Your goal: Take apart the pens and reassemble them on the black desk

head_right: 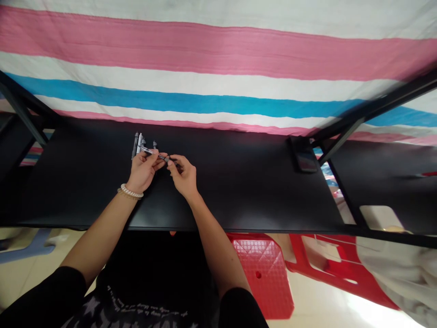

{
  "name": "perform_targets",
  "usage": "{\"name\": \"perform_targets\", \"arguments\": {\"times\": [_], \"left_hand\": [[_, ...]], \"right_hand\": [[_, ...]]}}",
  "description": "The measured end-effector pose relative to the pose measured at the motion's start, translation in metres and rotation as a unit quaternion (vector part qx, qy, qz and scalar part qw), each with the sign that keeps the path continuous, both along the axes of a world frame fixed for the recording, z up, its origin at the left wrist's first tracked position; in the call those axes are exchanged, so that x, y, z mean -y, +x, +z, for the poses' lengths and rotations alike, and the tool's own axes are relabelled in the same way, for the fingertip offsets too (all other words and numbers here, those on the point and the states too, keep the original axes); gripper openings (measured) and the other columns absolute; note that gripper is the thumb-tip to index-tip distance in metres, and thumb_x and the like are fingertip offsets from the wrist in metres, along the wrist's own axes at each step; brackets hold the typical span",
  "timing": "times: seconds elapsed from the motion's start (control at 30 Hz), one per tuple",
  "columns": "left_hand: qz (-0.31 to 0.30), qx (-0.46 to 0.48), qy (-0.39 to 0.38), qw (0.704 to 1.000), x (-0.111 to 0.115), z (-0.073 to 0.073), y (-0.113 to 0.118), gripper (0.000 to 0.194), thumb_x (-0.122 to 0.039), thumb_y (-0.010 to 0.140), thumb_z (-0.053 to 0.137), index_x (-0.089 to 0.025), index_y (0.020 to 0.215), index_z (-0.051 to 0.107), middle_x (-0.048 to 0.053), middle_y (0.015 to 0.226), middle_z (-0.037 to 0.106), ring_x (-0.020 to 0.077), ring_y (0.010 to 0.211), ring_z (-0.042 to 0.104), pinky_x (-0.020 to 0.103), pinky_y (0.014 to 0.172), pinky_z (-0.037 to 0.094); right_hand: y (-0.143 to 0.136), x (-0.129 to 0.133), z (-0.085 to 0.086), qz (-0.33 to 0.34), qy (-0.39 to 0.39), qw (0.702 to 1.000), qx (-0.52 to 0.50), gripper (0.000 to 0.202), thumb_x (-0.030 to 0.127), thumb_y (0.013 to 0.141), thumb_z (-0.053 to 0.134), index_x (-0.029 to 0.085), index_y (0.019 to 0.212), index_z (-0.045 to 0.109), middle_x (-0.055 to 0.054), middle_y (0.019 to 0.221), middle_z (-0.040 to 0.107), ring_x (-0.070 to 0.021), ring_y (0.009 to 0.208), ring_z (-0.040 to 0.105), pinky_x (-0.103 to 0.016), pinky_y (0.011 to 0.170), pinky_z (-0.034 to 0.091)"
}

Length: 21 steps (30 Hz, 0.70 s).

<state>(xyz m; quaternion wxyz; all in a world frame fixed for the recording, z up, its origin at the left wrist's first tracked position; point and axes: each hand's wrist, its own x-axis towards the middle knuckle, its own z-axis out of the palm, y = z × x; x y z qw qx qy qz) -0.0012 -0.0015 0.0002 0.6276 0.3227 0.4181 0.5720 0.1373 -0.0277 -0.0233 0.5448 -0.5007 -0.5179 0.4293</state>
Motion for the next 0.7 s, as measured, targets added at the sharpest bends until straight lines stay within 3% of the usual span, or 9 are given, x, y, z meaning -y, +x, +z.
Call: {"name": "perform_targets", "arguments": {"times": [0.13, 0.3, 0.43, 0.6, 0.7], "left_hand": [[0.001, 0.005, 0.007, 1.000, 0.0005, 0.0016, 0.0007, 0.035, -0.041, 0.077, 0.085, -0.017, 0.088, 0.063, 0.006, 0.089, 0.078, 0.0152, 0.080, 0.076, 0.026, 0.076, 0.061], [0.008, 0.002, 0.001, 1.000, -0.0001, 0.0011, 0.0003, 0.034, -0.041, 0.075, 0.086, -0.017, 0.086, 0.064, 0.005, 0.087, 0.078, 0.0151, 0.078, 0.076, 0.026, 0.075, 0.061], [0.004, -0.002, 0.010, 1.000, -0.0014, -0.0026, -0.0008, 0.031, -0.040, 0.078, 0.084, -0.018, 0.087, 0.064, 0.006, 0.089, 0.078, 0.0165, 0.081, 0.077, 0.028, 0.078, 0.061], [0.006, -0.008, 0.015, 1.000, -0.0021, -0.0048, -0.0017, 0.030, -0.041, 0.080, 0.083, -0.018, 0.088, 0.064, 0.006, 0.089, 0.077, 0.0164, 0.079, 0.077, 0.029, 0.077, 0.061], [0.010, -0.009, 0.014, 1.000, -0.0018, -0.0036, -0.0013, 0.030, -0.041, 0.079, 0.083, -0.019, 0.087, 0.064, 0.005, 0.087, 0.077, 0.0162, 0.079, 0.077, 0.029, 0.076, 0.062]], "right_hand": [[-0.0011, 0.0005, 0.0001, -0.001, 0.016, 1.000, -0.027, 0.031, 0.048, 0.085, 0.072, 0.023, 0.102, 0.072, -0.005, 0.101, 0.073, -0.0144, 0.076, 0.067, -0.029, 0.065, 0.058], [-0.0018, 0.0003, 0.0007, -0.005, 0.003, 1.000, -0.029, 0.035, 0.052, 0.086, 0.070, 0.023, 0.105, 0.071, -0.004, 0.089, 0.072, -0.0132, 0.066, 0.063, -0.029, 0.059, 0.056], [-0.0009, 0.0006, 0.0018, -0.011, 0.009, 1.000, -0.023, 0.036, 0.053, 0.083, 0.074, 0.022, 0.102, 0.071, -0.005, 0.095, 0.073, -0.0138, 0.071, 0.065, -0.029, 0.062, 0.058], [-0.0002, 0.0014, 0.0025, 0.020, -0.011, 1.000, -0.015, 0.038, 0.056, 0.090, 0.064, 0.021, 0.103, 0.069, -0.001, 0.076, 0.070, -0.0116, 0.059, 0.061, -0.027, 0.056, 0.055], [-0.0007, 0.0011, 0.0015, 0.011, 0.007, 1.000, -0.017, 0.036, 0.054, 0.085, 0.071, 0.022, 0.101, 0.069, -0.004, 0.089, 0.073, -0.0129, 0.067, 0.064, -0.027, 0.058, 0.055]]}}
